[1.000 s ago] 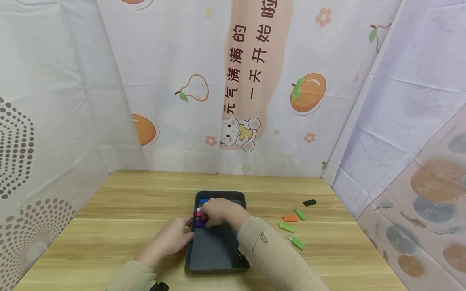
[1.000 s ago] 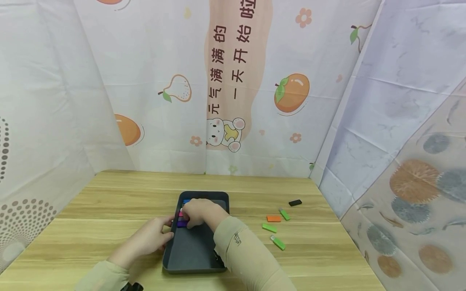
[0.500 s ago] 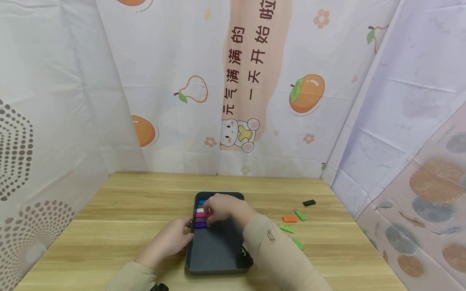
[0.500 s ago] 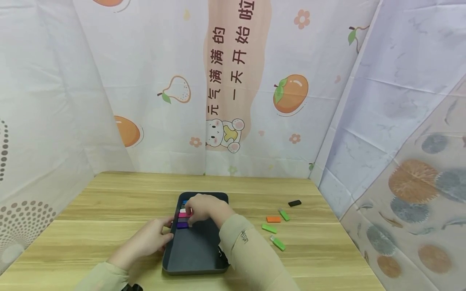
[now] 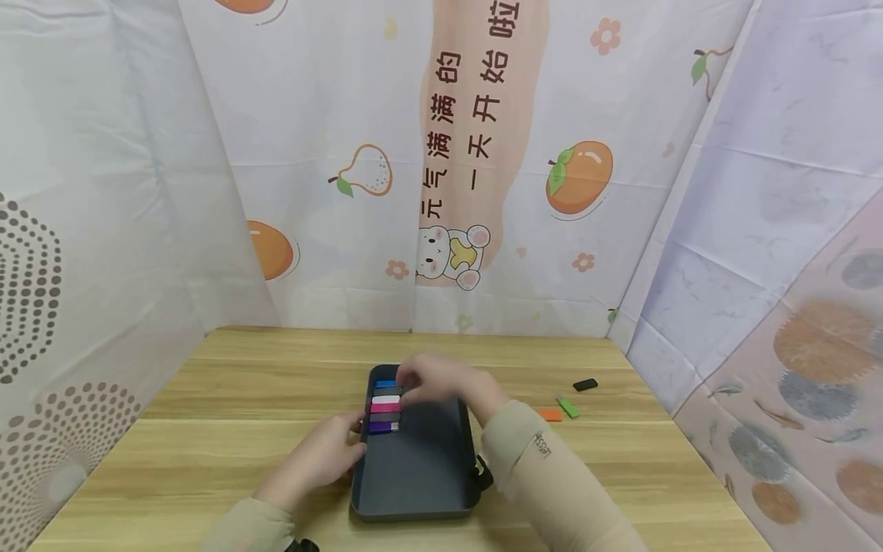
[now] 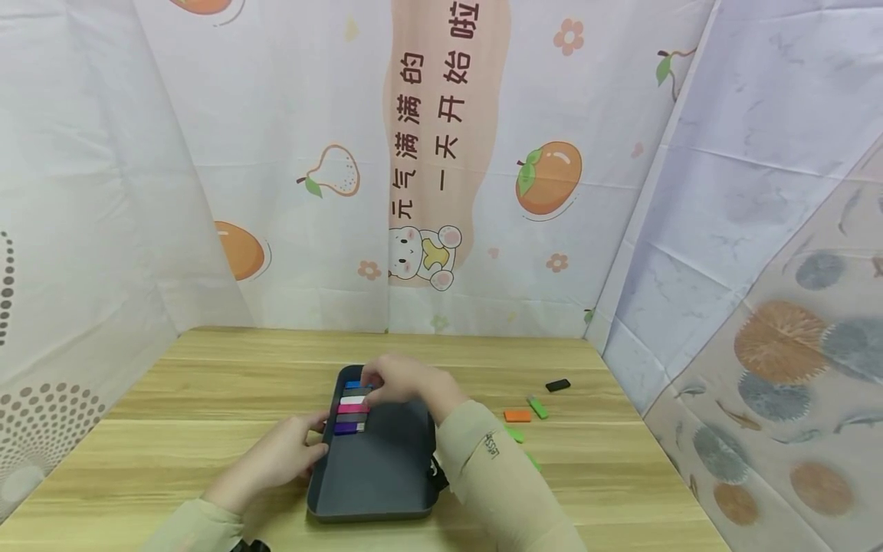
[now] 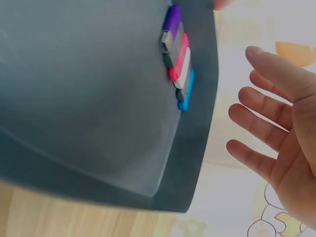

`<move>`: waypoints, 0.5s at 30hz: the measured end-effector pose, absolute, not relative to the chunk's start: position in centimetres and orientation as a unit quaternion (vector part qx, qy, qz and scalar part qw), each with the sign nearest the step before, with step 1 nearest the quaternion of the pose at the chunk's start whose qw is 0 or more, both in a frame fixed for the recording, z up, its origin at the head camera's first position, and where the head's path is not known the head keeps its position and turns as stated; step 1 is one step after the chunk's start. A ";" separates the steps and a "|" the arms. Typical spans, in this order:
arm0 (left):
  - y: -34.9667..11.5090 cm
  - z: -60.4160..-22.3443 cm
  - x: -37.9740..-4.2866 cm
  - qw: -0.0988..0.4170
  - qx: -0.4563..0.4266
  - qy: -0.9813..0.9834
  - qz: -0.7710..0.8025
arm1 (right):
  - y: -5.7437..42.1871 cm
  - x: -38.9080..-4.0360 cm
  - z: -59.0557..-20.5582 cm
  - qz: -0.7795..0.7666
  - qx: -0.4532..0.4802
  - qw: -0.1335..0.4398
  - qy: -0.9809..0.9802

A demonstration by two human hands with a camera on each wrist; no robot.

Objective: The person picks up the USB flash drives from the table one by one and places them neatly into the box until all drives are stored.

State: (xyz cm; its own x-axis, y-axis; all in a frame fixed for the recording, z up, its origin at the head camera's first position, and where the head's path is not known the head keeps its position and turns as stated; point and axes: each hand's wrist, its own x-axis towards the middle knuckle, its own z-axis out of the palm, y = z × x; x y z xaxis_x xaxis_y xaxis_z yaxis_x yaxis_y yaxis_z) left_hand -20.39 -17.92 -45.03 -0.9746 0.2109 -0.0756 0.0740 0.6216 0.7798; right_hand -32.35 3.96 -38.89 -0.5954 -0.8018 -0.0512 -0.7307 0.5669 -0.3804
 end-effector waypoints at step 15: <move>-17.9 -45.1 -20.5 0.068 0.076 0.909 0.405 | 8.0 -32.3 -36.9 -0.200 -0.416 0.069 0.885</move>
